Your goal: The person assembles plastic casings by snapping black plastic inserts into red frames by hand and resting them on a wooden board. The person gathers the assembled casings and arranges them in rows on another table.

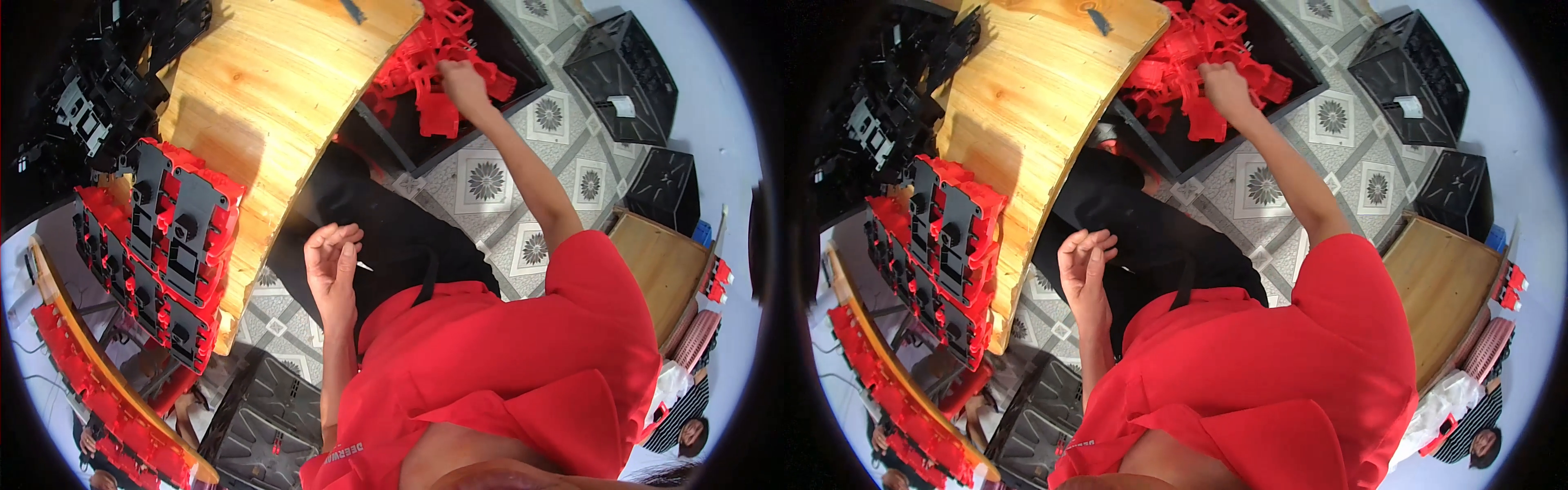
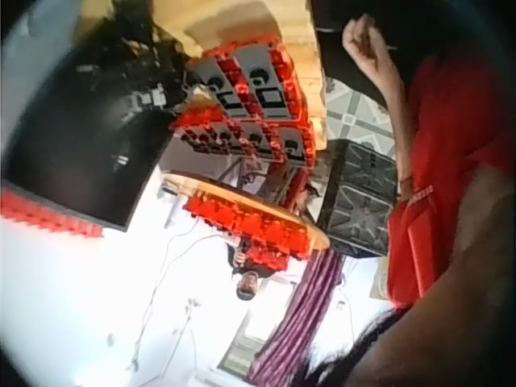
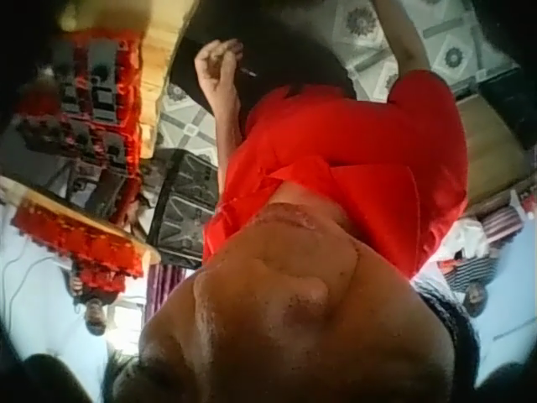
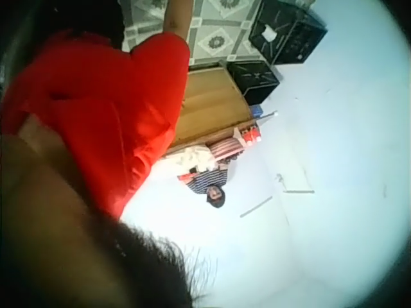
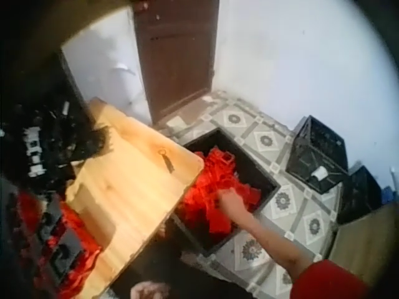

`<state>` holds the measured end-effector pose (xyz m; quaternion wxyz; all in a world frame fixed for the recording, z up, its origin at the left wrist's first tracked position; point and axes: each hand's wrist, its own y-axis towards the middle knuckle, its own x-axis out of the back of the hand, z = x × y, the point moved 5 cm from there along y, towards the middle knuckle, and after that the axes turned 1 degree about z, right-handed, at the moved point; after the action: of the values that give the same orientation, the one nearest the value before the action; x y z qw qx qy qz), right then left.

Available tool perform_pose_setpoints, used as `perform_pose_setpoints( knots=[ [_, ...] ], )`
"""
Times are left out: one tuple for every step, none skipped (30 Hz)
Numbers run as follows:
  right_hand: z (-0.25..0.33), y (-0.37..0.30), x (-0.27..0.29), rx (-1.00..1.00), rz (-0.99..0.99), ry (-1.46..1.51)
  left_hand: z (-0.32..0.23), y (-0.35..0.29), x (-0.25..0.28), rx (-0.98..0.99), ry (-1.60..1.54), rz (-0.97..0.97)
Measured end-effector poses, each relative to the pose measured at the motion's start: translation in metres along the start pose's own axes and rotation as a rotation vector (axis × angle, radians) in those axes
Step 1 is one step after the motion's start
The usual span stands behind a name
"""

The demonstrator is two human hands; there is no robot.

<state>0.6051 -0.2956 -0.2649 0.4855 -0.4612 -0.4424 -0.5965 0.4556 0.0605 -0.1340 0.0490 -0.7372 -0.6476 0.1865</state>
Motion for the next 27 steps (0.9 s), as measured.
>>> perform_pose_setpoints(
  knots=[
    [-0.007, -0.008, 0.045, 0.023, -0.119, 0.076, -0.006, 0.005, -0.010, -0.026, 0.000, 0.058],
    [-0.010, -0.018, 0.091, 0.052, -0.237, 0.153, -0.011, 0.010, -0.019, -0.053, 0.000, 0.113],
    [-0.006, -0.023, 0.128, 0.002, -0.168, 0.296, -0.017, 0.017, -0.026, -0.126, 0.014, 0.188],
    [0.004, -0.030, 0.162, -0.042, -0.096, 0.443, -0.023, 0.022, -0.032, -0.131, 0.037, 0.237],
    [0.023, -0.039, 0.190, -0.048, -0.043, 0.553, -0.033, 0.028, -0.039, -0.173, 0.076, 0.294],
    [0.044, -0.049, 0.210, -0.045, 0.016, 0.662, -0.039, 0.035, -0.043, -0.218, 0.116, 0.343],
    [0.072, -0.055, 0.222, 0.052, 0.047, 0.691, -0.042, 0.039, -0.046, -0.234, 0.050, 0.391],
    [0.100, -0.061, 0.232, 0.155, 0.075, 0.716, -0.046, 0.039, -0.051, -0.257, -0.015, 0.440],
    [0.128, -0.068, 0.238, 0.351, 0.038, 0.694, -0.051, 0.034, -0.061, -0.194, -0.201, 0.481],
    [0.154, -0.076, 0.245, 0.547, -0.004, 0.663, -0.058, 0.028, -0.072, -0.137, -0.390, 0.530],
    [0.175, -0.078, 0.249, 0.629, 0.104, 0.652, -0.055, 0.023, -0.068, -0.130, -0.318, 0.455],
    [0.194, -0.076, 0.256, 0.713, 0.216, 0.636, -0.049, 0.018, -0.056, -0.118, -0.249, 0.372],
    [0.207, -0.070, 0.263, 0.797, 0.388, 0.661, -0.044, 0.013, -0.043, -0.058, -0.320, 0.367],
    [0.216, -0.057, 0.266, 0.902, 0.496, 0.747, -0.037, 0.008, -0.032, 0.010, -0.391, 0.371],
    [0.228, -0.035, 0.264, 0.869, 0.550, 0.770, -0.034, 0.002, -0.023, 0.027, -0.477, 0.349],
    [0.238, -0.011, 0.260, 0.831, 0.606, 0.790, -0.033, -0.004, -0.016, 0.003, -0.479, 0.334],
    [0.257, 0.019, 0.255, 0.766, 0.438, 0.761, -0.032, -0.009, -0.009, 0.007, -0.480, 0.307],
    [0.283, 0.048, 0.242, 0.697, 0.272, 0.736, -0.032, -0.012, -0.002, 0.015, -0.482, 0.280],
    [0.311, 0.077, 0.223, 0.724, 0.195, 0.866, -0.033, -0.016, 0.003, 0.024, -0.466, 0.262],
    [0.337, 0.105, 0.205, 0.744, 0.116, 0.994, -0.033, -0.018, 0.005, 0.010, -0.465, 0.253],
    [0.368, 0.122, 0.194, 0.818, 0.001, 0.819, -0.030, -0.019, 0.008, 0.008, -0.471, 0.234],
    [0.394, 0.134, 0.187, 0.876, -0.120, 0.638, -0.029, -0.020, 0.010, 0.011, -0.477, 0.224],
    [0.411, 0.142, 0.179, 0.897, -0.202, 0.537, -0.029, -0.021, 0.010, 0.012, -0.441, 0.239],
    [0.424, 0.146, 0.173, 0.913, -0.284, 0.435, -0.029, -0.022, 0.010, 0.006, -0.438, 0.236],
    [0.431, 0.155, 0.165, 0.924, -0.246, 0.337, -0.029, -0.022, 0.007, 0.004, -0.415, 0.249],
    [0.441, 0.152, 0.167, 0.939, -0.240, 0.346, -0.028, -0.024, 0.009, 0.000, -0.397, 0.243],
    [0.443, 0.154, 0.173, 0.884, -0.097, 0.423, -0.027, -0.025, 0.010, -0.008, -0.392, 0.234]
  ],
)
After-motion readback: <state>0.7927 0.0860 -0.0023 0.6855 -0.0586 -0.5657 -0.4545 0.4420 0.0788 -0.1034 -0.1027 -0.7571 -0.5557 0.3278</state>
